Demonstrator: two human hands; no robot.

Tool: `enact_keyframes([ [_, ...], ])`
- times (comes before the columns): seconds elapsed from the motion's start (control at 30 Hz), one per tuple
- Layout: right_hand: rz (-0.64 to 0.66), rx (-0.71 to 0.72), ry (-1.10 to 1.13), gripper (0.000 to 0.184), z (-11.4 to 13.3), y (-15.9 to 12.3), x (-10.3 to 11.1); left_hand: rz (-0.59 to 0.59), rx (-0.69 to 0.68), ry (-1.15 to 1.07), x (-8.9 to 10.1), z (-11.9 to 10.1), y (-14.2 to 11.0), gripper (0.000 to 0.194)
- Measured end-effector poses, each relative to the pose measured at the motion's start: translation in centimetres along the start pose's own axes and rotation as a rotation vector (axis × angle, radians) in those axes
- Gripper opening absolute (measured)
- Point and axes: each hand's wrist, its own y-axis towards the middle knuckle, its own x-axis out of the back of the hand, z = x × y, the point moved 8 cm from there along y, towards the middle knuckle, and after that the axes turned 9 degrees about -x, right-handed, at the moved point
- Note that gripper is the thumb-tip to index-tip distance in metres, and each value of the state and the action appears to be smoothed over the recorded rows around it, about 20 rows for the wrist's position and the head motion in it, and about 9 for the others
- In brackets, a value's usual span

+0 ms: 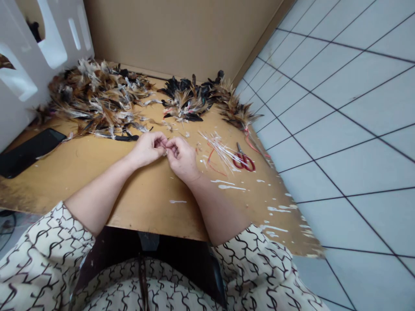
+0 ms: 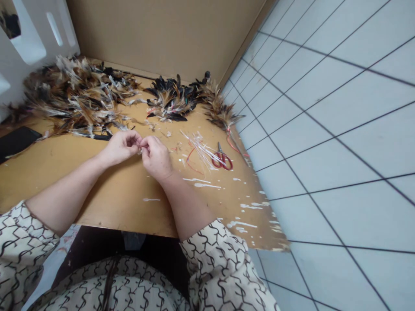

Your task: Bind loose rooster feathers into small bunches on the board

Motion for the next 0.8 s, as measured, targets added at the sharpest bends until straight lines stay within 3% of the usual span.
enact_keyframes([
  [0.2,0.010,-0.040,0.054,0.013,-0.5,0.2,0.0,-0.030,0.015,0.185,0.9,0.2,0.1,0.010],
  [0.47,-0.013,-0.077,0.026,0.012,-0.6,0.5,0.8,-0.159,0.123,0.139,2.9,1.1,0.2,0.019],
  [0.8,0.068,-0.146,-0.149,0.019,-2.3,0.9,-0.1,0.039,0.174,0.088,0.8,2.3,0.2,0.015],
])
